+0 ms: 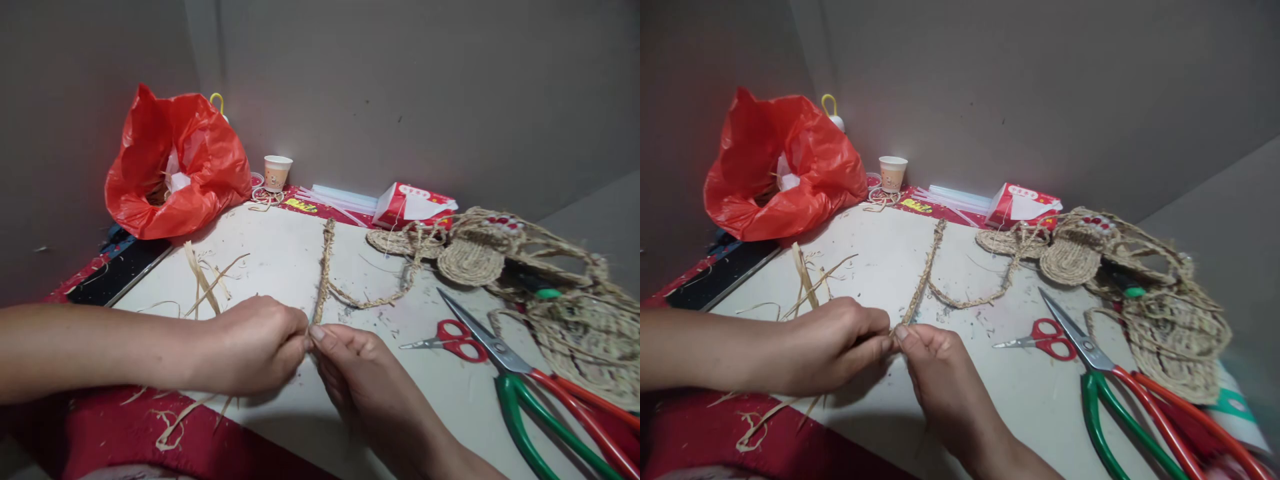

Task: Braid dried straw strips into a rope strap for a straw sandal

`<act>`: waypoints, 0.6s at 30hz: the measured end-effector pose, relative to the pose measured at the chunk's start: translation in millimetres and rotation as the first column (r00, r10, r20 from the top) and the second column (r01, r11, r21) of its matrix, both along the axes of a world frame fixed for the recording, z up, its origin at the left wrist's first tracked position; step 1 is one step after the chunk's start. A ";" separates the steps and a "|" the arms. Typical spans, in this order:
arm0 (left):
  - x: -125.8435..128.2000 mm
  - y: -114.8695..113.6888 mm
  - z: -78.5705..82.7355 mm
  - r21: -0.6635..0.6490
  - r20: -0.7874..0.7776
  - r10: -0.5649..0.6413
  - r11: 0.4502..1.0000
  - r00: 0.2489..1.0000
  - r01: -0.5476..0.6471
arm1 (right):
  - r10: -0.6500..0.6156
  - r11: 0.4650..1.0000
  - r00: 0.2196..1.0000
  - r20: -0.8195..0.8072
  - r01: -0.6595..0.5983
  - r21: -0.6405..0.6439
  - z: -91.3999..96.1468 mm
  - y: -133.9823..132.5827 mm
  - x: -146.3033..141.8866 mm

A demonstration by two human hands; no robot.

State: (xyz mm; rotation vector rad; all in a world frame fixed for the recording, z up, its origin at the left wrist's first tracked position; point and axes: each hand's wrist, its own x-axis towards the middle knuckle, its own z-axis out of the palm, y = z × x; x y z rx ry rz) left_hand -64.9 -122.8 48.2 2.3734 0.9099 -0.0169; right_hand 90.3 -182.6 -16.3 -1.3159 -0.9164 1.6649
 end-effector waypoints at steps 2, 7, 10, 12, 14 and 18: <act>0.3 -8.3 -9.3 0.123 -0.034 -0.050 0.991 0.998 0.054 | 0.012 1.000 0.998 -0.065 -0.014 -0.020 0.4 -1.0 -1.3; -1.1 -25.4 -40.5 0.453 -0.155 -0.268 0.836 0.951 0.310 | 0.030 0.998 0.998 -0.059 -0.033 -0.046 2.8 -1.8 -2.9; -7.6 -35.7 -45.4 0.385 -0.181 -0.350 0.835 0.919 0.394 | 0.023 0.998 0.999 -0.024 -0.025 -0.065 5.1 -1.5 -3.0; -14.7 -40.6 -39.7 0.304 -0.146 -0.390 0.857 0.909 0.417 | 0.000 0.996 1.000 -0.030 -0.003 -0.090 6.2 -1.1 -2.5; -21.6 -39.8 -29.3 0.255 -0.027 -0.374 0.894 0.927 0.368 | -0.006 0.992 0.998 -0.069 -0.003 -0.124 6.4 -0.4 -1.4; -21.1 -18.5 -12.4 -0.062 0.351 0.142 0.990 0.926 -0.128 | 0.035 0.992 0.993 -0.116 -0.048 -0.114 4.2 1.7 0.6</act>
